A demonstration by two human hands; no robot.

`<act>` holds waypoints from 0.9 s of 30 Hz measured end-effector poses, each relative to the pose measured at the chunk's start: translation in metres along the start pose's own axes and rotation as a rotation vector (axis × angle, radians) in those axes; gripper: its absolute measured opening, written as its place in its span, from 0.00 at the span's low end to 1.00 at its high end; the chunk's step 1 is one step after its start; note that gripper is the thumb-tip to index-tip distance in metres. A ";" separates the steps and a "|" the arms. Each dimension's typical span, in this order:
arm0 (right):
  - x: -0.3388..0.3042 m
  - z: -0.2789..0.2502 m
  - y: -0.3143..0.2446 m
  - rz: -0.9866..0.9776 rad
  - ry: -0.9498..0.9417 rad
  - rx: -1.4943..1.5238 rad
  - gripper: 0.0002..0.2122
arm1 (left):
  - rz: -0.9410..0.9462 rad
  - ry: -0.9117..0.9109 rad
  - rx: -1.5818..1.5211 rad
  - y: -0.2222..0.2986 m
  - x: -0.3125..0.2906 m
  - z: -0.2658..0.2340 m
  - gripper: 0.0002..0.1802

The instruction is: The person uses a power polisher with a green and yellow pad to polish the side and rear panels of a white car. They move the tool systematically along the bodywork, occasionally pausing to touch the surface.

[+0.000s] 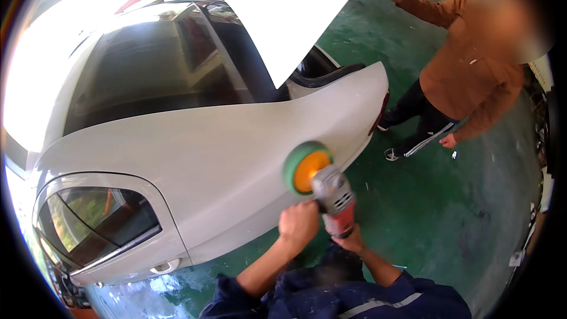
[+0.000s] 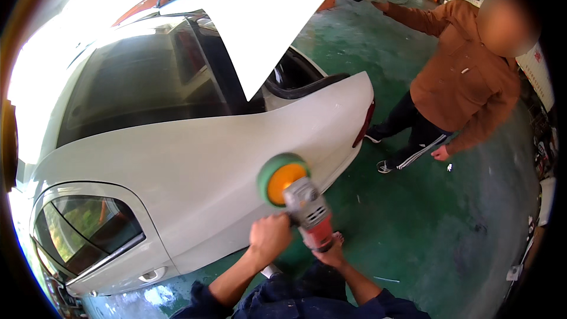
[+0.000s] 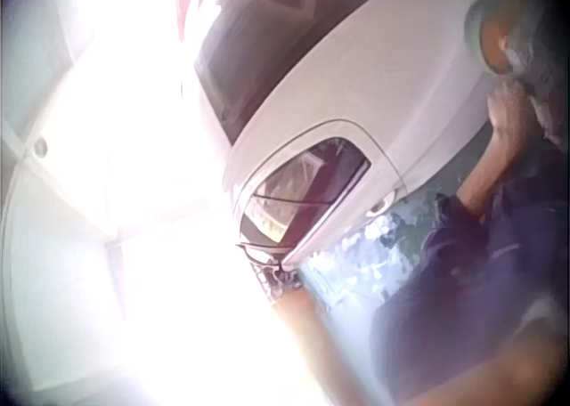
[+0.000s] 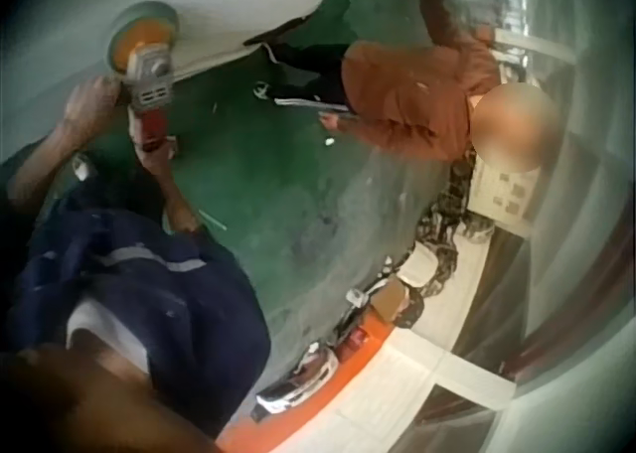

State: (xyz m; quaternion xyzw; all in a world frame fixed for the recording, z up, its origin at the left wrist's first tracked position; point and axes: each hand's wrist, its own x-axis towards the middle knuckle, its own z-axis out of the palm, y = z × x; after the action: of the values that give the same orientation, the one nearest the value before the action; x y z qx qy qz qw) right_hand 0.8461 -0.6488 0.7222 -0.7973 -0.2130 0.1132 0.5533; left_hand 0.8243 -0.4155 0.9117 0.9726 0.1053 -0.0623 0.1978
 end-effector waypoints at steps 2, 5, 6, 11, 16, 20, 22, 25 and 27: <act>-0.011 0.035 0.019 -0.039 -0.121 -0.049 0.19 | -0.104 0.019 0.012 -0.027 -0.038 0.003 0.09; -0.021 0.086 0.029 -0.099 -0.238 -0.098 0.20 | -0.245 0.032 0.095 -0.072 -0.093 0.005 0.09; -0.014 0.097 0.003 -0.102 -0.263 -0.064 0.20 | -0.268 0.122 0.060 -0.085 -0.111 0.007 0.10; 0.004 0.088 -0.068 -0.065 -0.394 -0.204 0.17 | -0.414 0.324 -0.020 -0.118 -0.152 0.017 0.11; 0.023 0.039 -0.117 -0.002 -0.388 -0.187 0.16 | -0.443 0.270 -0.041 -0.088 -0.126 -0.027 0.11; 0.044 -0.011 -0.118 0.062 -0.333 -0.190 0.12 | -0.383 0.201 -0.015 -0.048 -0.073 -0.062 0.13; 0.059 -0.036 -0.118 0.072 -0.328 -0.183 0.12 | -0.358 0.188 -0.007 -0.023 -0.046 -0.079 0.13; 0.089 -0.082 -0.159 0.203 -0.403 -0.223 0.13 | -0.315 0.184 0.033 0.003 -0.019 -0.099 0.14; 0.098 -0.099 -0.160 0.256 -0.430 -0.225 0.13 | -0.323 0.151 0.041 0.017 0.001 -0.108 0.14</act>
State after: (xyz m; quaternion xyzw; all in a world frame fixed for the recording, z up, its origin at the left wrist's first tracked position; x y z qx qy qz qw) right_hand 0.9399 -0.6383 0.9126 -0.8318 -0.2343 0.3246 0.3845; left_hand 0.8379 -0.3880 1.0171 0.9487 0.2735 -0.0220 0.1570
